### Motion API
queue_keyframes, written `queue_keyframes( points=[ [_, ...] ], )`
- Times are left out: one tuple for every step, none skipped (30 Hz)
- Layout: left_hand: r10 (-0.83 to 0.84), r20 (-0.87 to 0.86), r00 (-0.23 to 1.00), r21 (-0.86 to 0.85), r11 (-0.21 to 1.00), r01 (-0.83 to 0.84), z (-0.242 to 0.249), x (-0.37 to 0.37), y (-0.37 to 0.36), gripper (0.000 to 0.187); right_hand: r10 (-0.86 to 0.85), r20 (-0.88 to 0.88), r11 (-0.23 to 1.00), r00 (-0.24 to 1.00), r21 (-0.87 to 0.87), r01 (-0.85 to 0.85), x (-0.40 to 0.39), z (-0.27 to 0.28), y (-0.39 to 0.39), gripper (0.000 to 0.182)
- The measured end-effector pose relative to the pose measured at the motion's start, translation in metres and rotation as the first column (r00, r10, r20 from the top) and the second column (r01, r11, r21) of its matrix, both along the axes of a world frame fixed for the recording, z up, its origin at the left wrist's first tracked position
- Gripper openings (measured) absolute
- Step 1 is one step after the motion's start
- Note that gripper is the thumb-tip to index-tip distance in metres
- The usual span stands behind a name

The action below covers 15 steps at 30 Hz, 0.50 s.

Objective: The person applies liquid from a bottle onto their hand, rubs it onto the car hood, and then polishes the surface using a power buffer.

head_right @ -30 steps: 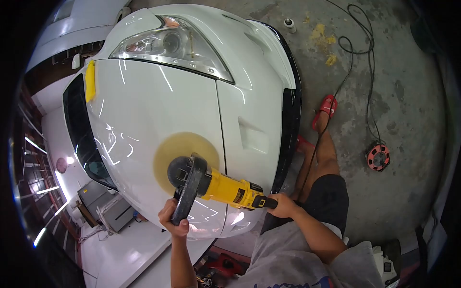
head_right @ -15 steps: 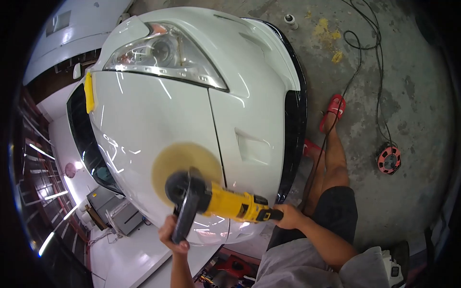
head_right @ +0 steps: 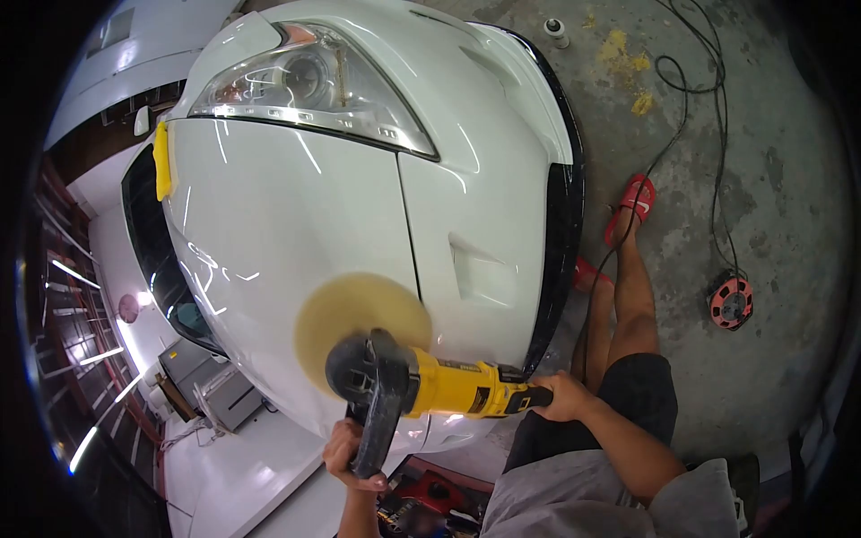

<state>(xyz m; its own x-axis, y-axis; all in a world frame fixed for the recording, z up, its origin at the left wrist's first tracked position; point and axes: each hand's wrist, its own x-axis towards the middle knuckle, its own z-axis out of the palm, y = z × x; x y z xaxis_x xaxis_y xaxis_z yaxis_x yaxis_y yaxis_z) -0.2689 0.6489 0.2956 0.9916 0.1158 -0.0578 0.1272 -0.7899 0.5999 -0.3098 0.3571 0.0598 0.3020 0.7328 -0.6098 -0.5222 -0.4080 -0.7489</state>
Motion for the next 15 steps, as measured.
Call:
queue_keyframes(
  points=[
    [0.017,-0.001,1.000,0.017,1.000,-0.017,0.003,-0.011,-0.001,0.079,0.003,0.000,1.000,1.000,0.002,-0.003,-0.006,-0.002,0.001,0.034],
    [0.047,-0.007,0.999,0.055,0.997,-0.046,0.007,-0.022,-0.003,0.078,0.017,-0.007,0.999,1.000,0.028,-0.017,-0.016,-0.003,0.002,0.035],
    [0.050,-0.009,0.999,0.055,0.997,-0.049,0.009,-0.029,-0.004,0.078,0.032,-0.013,0.998,0.999,0.052,-0.031,-0.020,-0.003,0.003,0.035],
    [0.062,-0.024,0.998,0.068,0.996,-0.060,0.011,-0.034,-0.005,0.077,0.036,-0.012,0.998,0.999,0.050,-0.035,-0.021,-0.004,0.003,0.035],
    [0.075,-0.038,0.996,0.081,0.994,-0.072,0.012,-0.037,-0.005,0.077,0.039,-0.007,0.998,0.999,0.050,-0.038,-0.023,-0.005,0.002,0.035],
    [0.066,-0.023,0.998,0.058,0.996,-0.065,0.010,-0.036,-0.003,0.075,0.043,-0.003,0.998,0.999,0.051,-0.043,-0.023,-0.004,0.003,0.035],
    [0.075,-0.025,0.997,0.059,0.996,-0.073,0.008,-0.030,-0.001,0.075,0.052,-0.004,0.997,0.999,0.052,-0.052,-0.017,-0.001,0.004,0.035],
    [0.010,0.011,1.000,0.012,1.000,-0.010,0.005,-0.021,0.003,0.064,0.050,-0.022,0.998,0.999,0.025,-0.049,-0.010,0.000,0.005,0.035],
    [-0.054,0.050,0.997,-0.032,0.998,0.056,0.001,-0.012,0.006,0.054,0.047,-0.040,0.999,0.998,-0.001,-0.047,-0.006,0.001,0.006,0.035],
    [-0.065,0.067,0.996,-0.056,0.996,0.069,-0.001,-0.005,0.007,0.052,-0.049,-0.037,0.998,0.998,0.027,0.050,-0.011,-0.002,0.008,0.034],
    [-0.056,0.071,0.996,-0.057,0.997,0.060,-0.002,-0.005,0.008,0.052,-0.040,-0.033,0.999,0.999,0.026,0.041,-0.016,-0.005,0.010,0.034],
    [-0.060,0.076,0.995,-0.050,0.997,0.064,-0.004,-0.005,0.008,0.052,-0.052,-0.033,0.998,0.998,0.042,0.053,-0.018,-0.007,0.011,0.034],
    [-0.067,0.078,0.995,-0.043,0.997,0.071,-0.004,-0.006,0.008,0.051,-0.066,-0.036,0.996,0.997,0.058,0.068,-0.021,-0.009,0.011,0.034],
    [-0.058,0.063,0.996,-0.040,0.997,0.061,-0.004,-0.017,0.010,0.050,-0.061,-0.038,0.996,0.997,0.057,0.063,-0.026,-0.010,0.011,0.034],
    [-0.056,0.058,0.997,-0.042,0.997,0.058,-0.001,-0.028,0.010,0.050,-0.029,-0.009,0.998,1.000,0.051,0.029,-0.031,-0.009,0.012,0.034]
  ],
)
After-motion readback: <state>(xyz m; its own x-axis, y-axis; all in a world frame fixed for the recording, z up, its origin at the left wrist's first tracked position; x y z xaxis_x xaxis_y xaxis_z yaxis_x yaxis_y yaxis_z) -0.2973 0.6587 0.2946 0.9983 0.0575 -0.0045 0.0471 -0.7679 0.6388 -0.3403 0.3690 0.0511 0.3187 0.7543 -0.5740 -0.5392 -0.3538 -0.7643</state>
